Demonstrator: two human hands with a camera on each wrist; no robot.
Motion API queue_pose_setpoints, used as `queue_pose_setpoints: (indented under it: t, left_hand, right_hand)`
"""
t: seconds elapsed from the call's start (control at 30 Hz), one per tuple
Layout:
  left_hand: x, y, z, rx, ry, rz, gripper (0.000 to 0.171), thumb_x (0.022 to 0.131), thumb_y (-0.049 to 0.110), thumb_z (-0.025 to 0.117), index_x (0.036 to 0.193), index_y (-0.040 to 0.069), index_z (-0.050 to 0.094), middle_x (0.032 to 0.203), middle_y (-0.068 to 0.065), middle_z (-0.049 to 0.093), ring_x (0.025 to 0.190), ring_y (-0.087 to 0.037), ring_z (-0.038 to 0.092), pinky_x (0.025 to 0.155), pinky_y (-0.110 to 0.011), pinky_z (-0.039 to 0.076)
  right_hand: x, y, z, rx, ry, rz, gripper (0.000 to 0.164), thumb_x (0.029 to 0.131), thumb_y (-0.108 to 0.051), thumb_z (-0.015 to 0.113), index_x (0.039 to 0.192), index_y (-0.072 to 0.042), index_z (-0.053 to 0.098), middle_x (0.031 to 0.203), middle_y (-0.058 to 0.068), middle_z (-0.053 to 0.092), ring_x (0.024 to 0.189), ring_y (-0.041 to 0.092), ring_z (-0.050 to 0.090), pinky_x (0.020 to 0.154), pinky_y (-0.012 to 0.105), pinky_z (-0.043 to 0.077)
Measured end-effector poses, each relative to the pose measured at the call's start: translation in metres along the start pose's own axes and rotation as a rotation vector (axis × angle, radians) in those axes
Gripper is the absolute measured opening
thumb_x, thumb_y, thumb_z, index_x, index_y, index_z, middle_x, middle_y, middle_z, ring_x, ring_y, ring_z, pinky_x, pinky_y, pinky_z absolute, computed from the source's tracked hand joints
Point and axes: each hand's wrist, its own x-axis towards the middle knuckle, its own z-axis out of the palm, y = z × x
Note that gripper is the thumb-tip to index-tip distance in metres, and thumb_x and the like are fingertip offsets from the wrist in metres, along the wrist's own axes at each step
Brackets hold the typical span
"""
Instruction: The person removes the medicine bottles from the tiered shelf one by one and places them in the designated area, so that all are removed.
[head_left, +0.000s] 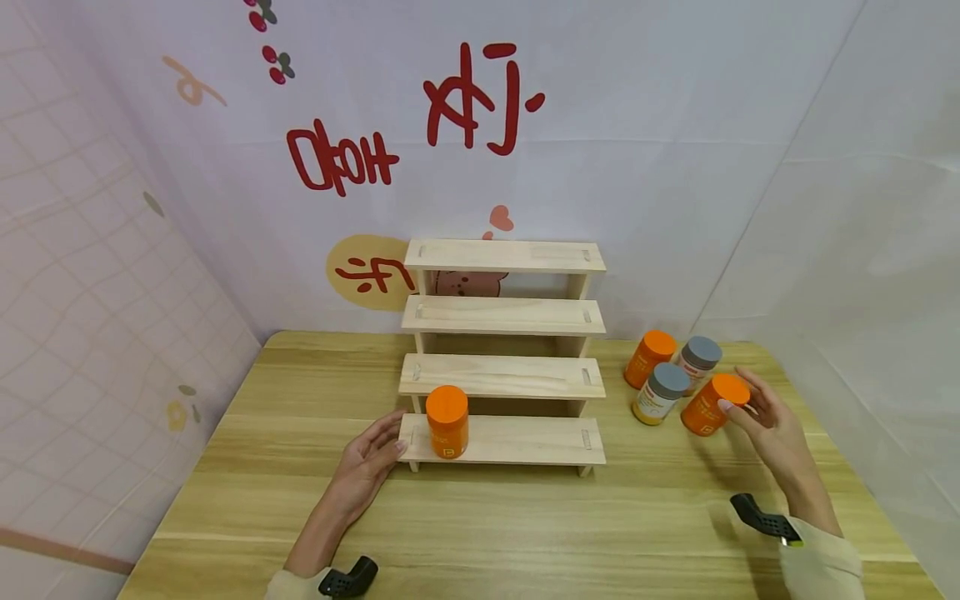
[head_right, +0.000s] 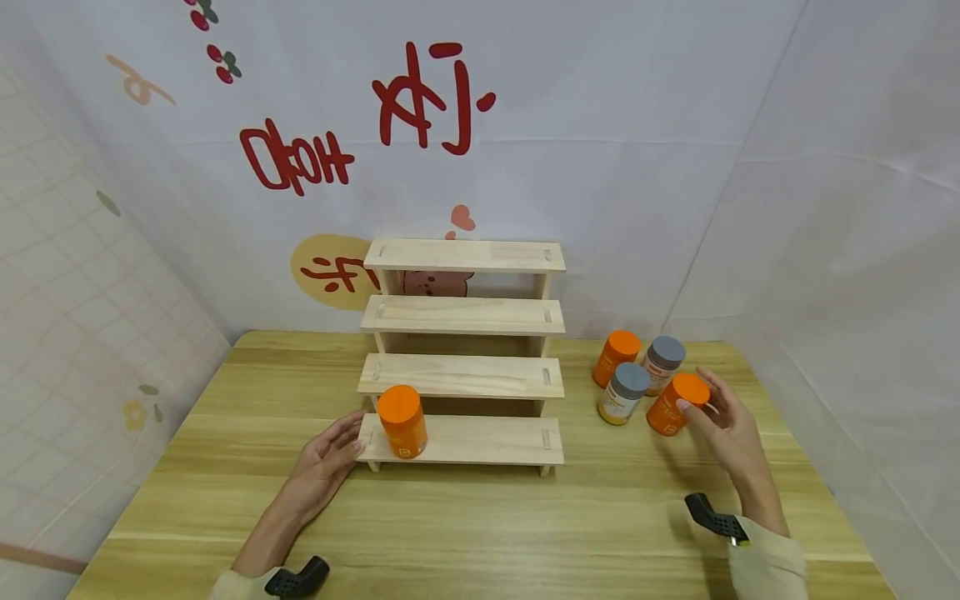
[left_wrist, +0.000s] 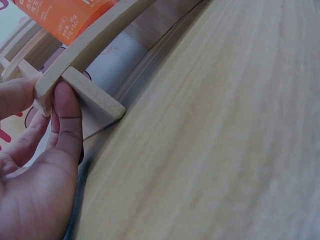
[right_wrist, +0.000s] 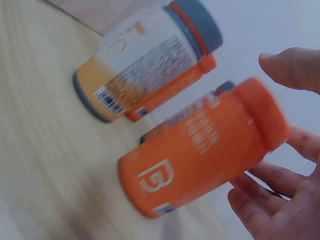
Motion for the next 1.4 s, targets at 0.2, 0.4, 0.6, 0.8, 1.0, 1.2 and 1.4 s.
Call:
queue_pose_setpoints:
  t: [0.2, 0.4, 0.6, 0.8, 1.0, 1.2, 1.4]
  left_hand:
    - [0.0, 0.0, 0.0, 0.012, -0.011, 0.008, 0.065, 0.102, 0.006, 0.061, 0.159, 0.0, 0.03, 0.139, -0.003, 0.048, 0.121, -0.003, 0.058, 0.1, -0.019, 0.054]
    - [0.001, 0.001, 0.001, 0.011, -0.019, 0.007, 0.066, 0.102, 0.005, 0.06, 0.158, -0.002, 0.028, 0.138, -0.006, 0.048, 0.119, -0.003, 0.058, 0.099, -0.018, 0.054]
    - [0.0, 0.001, 0.0, 0.006, -0.016, 0.011, 0.065, 0.102, 0.005, 0.06, 0.158, -0.003, 0.028, 0.138, -0.006, 0.048, 0.12, -0.003, 0.058, 0.099, -0.018, 0.054]
    - [-0.001, 0.001, -0.001, 0.012, -0.006, 0.01, 0.067, 0.102, 0.006, 0.061, 0.159, -0.003, 0.027, 0.14, -0.006, 0.047, 0.121, -0.003, 0.057, 0.1, -0.018, 0.054]
    - [-0.001, 0.001, 0.0, 0.015, 0.008, 0.0, 0.065, 0.101, 0.005, 0.061, 0.158, -0.002, 0.03, 0.139, -0.007, 0.048, 0.12, -0.002, 0.059, 0.1, -0.019, 0.054]
    - [-0.001, 0.001, 0.001, 0.013, 0.003, 0.001, 0.067, 0.101, 0.005, 0.061, 0.158, -0.004, 0.027, 0.142, -0.011, 0.045, 0.12, -0.004, 0.057, 0.099, -0.019, 0.054]
    - [-0.001, 0.001, 0.0, 0.008, -0.012, 0.014, 0.068, 0.102, 0.007, 0.062, 0.159, -0.004, 0.027, 0.141, -0.008, 0.047, 0.122, -0.003, 0.057, 0.1, -0.019, 0.053]
  right_hand:
    - [0.0, -0.019, -0.003, -0.043, 0.045, -0.052, 0.069, 0.104, -0.018, 0.06, 0.164, -0.027, 0.026, 0.159, -0.01, 0.038, 0.138, -0.005, 0.036, 0.106, -0.001, 0.032]
    - [0.0, -0.037, -0.004, -0.061, 0.089, -0.114, 0.071, 0.102, -0.012, 0.063, 0.163, -0.025, 0.029, 0.159, -0.005, 0.036, 0.142, -0.002, 0.035, 0.107, -0.001, 0.031]
    - [-0.003, -0.06, 0.0, -0.054, 0.098, -0.17, 0.074, 0.099, -0.005, 0.065, 0.162, -0.022, 0.031, 0.161, -0.003, 0.034, 0.144, 0.0, 0.035, 0.11, 0.002, 0.031]
    - [-0.005, -0.086, 0.008, -0.032, 0.084, -0.264, 0.077, 0.095, 0.005, 0.066, 0.162, -0.016, 0.032, 0.158, -0.006, 0.038, 0.142, -0.001, 0.037, 0.111, 0.004, 0.033]
    - [-0.007, -0.103, 0.021, -0.009, 0.03, -0.311, 0.082, 0.093, 0.008, 0.067, 0.162, -0.016, 0.03, 0.158, -0.005, 0.038, 0.141, 0.001, 0.038, 0.109, 0.004, 0.035]
    - [-0.009, -0.113, 0.034, -0.02, -0.013, -0.353, 0.086, 0.09, 0.011, 0.069, 0.162, -0.016, 0.03, 0.157, -0.006, 0.041, 0.136, 0.0, 0.043, 0.107, 0.004, 0.038]
    - [-0.011, -0.119, 0.05, -0.037, -0.064, -0.384, 0.088, 0.089, 0.01, 0.071, 0.162, -0.018, 0.03, 0.16, -0.001, 0.041, 0.139, 0.0, 0.044, 0.108, 0.006, 0.037]
